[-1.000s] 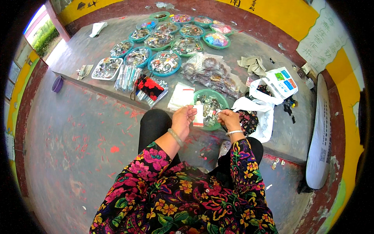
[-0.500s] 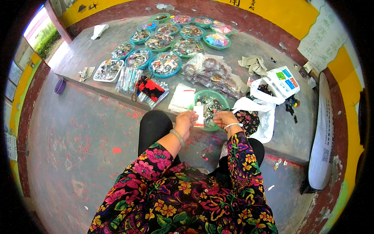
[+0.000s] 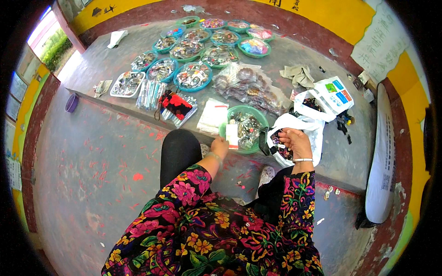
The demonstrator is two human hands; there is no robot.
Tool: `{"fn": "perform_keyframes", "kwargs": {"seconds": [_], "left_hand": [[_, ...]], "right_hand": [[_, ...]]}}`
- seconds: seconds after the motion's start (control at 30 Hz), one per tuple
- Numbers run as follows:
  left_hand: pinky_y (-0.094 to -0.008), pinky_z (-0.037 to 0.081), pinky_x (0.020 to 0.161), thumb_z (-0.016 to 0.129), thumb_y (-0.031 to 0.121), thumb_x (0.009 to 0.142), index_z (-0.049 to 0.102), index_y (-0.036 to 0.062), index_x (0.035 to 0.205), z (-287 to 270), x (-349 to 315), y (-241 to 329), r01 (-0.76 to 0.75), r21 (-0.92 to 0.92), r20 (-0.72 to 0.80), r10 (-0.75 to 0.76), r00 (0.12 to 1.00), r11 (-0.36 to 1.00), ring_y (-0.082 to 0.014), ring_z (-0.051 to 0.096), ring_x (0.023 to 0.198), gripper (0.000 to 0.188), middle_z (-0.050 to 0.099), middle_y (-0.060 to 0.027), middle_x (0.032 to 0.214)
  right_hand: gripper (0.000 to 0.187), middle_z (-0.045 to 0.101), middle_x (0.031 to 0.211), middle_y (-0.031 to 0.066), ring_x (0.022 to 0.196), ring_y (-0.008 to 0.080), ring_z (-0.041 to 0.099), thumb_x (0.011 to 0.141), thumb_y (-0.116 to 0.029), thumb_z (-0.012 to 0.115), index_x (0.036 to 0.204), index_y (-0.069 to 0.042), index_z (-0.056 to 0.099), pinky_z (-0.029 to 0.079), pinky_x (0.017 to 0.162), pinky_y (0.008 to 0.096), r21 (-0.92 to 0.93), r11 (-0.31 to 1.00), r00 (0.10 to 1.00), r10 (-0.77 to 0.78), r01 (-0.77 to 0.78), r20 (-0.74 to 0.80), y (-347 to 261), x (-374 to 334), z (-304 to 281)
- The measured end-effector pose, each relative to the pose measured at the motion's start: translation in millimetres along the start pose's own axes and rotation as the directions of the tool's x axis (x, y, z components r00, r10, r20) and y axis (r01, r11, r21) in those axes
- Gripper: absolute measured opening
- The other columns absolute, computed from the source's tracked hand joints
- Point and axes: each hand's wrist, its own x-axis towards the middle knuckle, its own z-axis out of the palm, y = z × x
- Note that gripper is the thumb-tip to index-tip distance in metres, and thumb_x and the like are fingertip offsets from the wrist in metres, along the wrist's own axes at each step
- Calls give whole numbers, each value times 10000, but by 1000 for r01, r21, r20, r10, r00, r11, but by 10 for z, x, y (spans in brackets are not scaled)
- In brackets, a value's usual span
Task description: The person sits on the floor and assembles small keychains by hand. They pick up metal rings and small decorative charms, link them together, and place the finished items into a green plastic bowl. The workspace is cluttered with various components and pre-packaged items.
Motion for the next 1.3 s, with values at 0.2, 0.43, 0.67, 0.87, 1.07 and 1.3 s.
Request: {"fn": "perform_keyframes", "kwargs": {"seconds": [0.2, 0.43, 0.67, 0.87, 1.07, 1.3], "left_hand": [[-418, 434, 792, 574, 229, 755, 526, 42, 1062, 172, 146, 18, 18, 56, -146, -10, 989, 998, -363, 552, 923, 363, 590, -199, 956], [-423, 422, 825, 556, 204, 767, 459, 39, 1108, 113, 68, 345, -18, 79, -28, 20, 999, 997, -373, 519, 987, 391, 547, -228, 1047], [-415, 424, 834, 611, 137, 727, 372, 33, 1174, 203, 264, 327, 101, 144, 66, -112, 992, 984, -380, 517, 996, 517, 544, -241, 1044], [-368, 430, 843, 658, 122, 677, 406, -18, 1177, 324, 322, 262, 114, -148, -136, -134, 982, 982, -342, 566, 938, 577, 580, -221, 991], [-304, 439, 738, 608, 24, 699, 590, -61, 929, 275, 367, 358, 144, -699, 199, -3, 980, 700, -212, 580, 818, 246, 618, -125, 884], [-267, 437, 691, 540, 6, 760, 587, -21, 949, -304, -324, 1130, 171, -758, 394, 233, 889, 630, -139, 563, 765, 197, 604, -64, 858]], "right_hand": [[179, 630, 757, 70, 614, 97, 583, 838, -127, 508, 907, 11, 600, 416, 509, 176, -79, 996, 999, 42, -42, 5, -12, -23, 88], [202, 643, 772, 87, 618, 94, 592, 848, -130, 500, 944, 11, 609, 425, 519, 180, -170, 985, 997, 45, -35, 56, -28, 42, 206], [191, 640, 774, 71, 624, 100, 590, 844, -134, 518, 939, 6, 608, 433, 532, 186, -231, 971, 992, 79, -55, 95, -10, 103, 332], [200, 642, 784, 71, 635, 103, 597, 844, -140, 518, 952, 5, 603, 434, 538, 188, -255, 965, 990, 85, -55, 109, 37, 137, 316], [203, 642, 785, 62, 631, 90, 590, 835, -156, 536, 949, -6, 611, 436, 539, 190, -245, 967, 990, 104, -77, 98, 49, 182, 326], [233, 637, 760, 49, 611, 83, 576, 813, -209, 591, 909, 1, 622, 424, 520, 187, -200, 979, 999, -34, 37, 17, 106, 199, 450]]}}
